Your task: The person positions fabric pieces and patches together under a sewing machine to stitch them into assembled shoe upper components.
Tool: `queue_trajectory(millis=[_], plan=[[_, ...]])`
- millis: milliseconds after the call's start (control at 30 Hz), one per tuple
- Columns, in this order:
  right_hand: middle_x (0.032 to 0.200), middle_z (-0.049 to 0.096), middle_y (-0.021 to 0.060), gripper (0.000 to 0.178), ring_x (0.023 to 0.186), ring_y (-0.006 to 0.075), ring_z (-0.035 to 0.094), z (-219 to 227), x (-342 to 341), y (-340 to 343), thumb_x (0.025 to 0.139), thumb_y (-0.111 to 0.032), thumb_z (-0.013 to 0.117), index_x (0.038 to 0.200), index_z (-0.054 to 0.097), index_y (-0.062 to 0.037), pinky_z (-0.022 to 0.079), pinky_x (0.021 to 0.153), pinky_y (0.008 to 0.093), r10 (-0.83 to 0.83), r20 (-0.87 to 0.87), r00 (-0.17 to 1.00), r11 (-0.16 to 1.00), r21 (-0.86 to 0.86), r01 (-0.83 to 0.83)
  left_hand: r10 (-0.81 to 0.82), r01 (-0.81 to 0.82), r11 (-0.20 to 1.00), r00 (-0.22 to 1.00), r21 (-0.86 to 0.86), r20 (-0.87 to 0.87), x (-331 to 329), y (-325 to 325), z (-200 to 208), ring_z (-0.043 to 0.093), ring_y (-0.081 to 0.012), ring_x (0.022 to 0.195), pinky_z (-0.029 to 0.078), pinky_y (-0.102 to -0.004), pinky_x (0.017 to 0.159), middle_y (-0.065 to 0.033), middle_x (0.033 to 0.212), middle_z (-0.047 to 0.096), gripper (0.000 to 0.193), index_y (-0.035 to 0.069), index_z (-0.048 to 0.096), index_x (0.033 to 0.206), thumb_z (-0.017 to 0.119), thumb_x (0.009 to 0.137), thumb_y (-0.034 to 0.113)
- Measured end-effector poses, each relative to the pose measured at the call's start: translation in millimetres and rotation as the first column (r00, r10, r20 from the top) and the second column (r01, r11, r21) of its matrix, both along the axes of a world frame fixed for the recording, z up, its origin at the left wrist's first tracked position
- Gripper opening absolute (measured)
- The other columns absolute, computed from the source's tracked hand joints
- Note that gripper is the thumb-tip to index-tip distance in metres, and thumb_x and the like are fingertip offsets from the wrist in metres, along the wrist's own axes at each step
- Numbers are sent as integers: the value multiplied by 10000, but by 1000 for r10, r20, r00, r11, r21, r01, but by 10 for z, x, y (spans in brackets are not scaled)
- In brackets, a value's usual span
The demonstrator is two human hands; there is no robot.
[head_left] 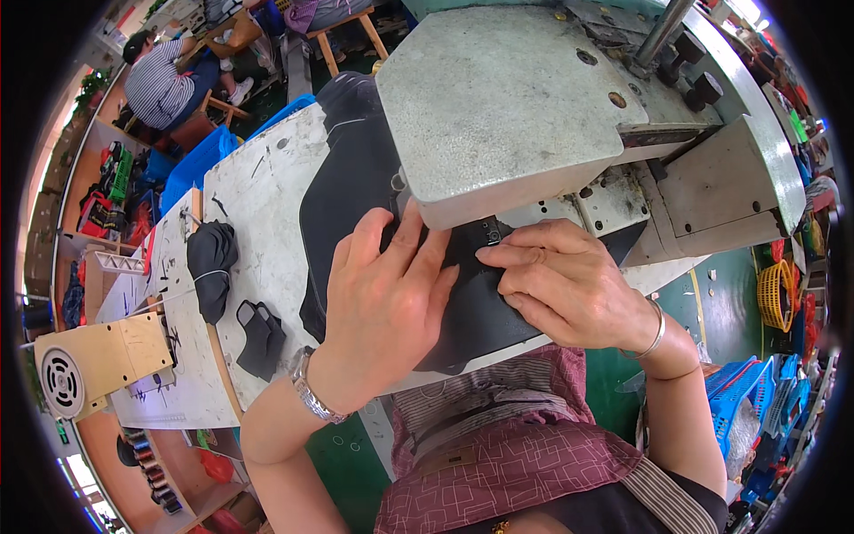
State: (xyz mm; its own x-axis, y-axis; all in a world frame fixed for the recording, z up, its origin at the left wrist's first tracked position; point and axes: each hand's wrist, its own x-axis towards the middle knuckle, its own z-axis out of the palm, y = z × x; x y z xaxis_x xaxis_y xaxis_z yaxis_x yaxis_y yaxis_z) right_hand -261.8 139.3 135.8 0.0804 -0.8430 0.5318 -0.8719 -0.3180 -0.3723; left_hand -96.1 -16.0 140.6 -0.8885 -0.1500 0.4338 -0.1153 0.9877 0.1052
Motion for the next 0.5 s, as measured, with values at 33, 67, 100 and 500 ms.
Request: queue_trajectory(millis=[33,67,100,500], plan=[[1043,695,108,179,976,297,626,3,7,-6,734,-43,707,892,628,-19,528,801,407,-9,-5,1000,1000,-9,9,3,-3,1000,1000,1,3,-4,-11,-2,510,-325,1083,437,-394,825,-167,1204,620,430,-10,654,1143,738,747,135],[1050,694,109,185,975,298,626,2,14,-12,732,-47,711,896,629,-18,528,797,406,-18,-9,1000,1000,-18,18,15,-15,1000,1000,-5,3,-8,-20,-4,510,-325,1082,434,-398,825,-166,1202,617,398,-7,658,1111,737,750,142],[1050,694,109,185,975,298,626,-2,10,-14,732,-47,711,896,629,-18,528,797,406,-19,-9,1000,1000,-15,19,22,-22,1000,1000,-10,0,-29,-28,-10,510,-324,1082,432,-401,825,-165,1200,614,367,-4,663,1080,737,754,149],[1163,661,130,250,1073,307,591,49,20,-20,746,-89,719,965,623,-16,487,886,428,-47,-47,998,996,79,51,21,-21,1000,1000,6,10,-156,-211,-8,528,-326,1033,431,-409,818,-158,1176,611,327,9,642,1049,729,775,165]])
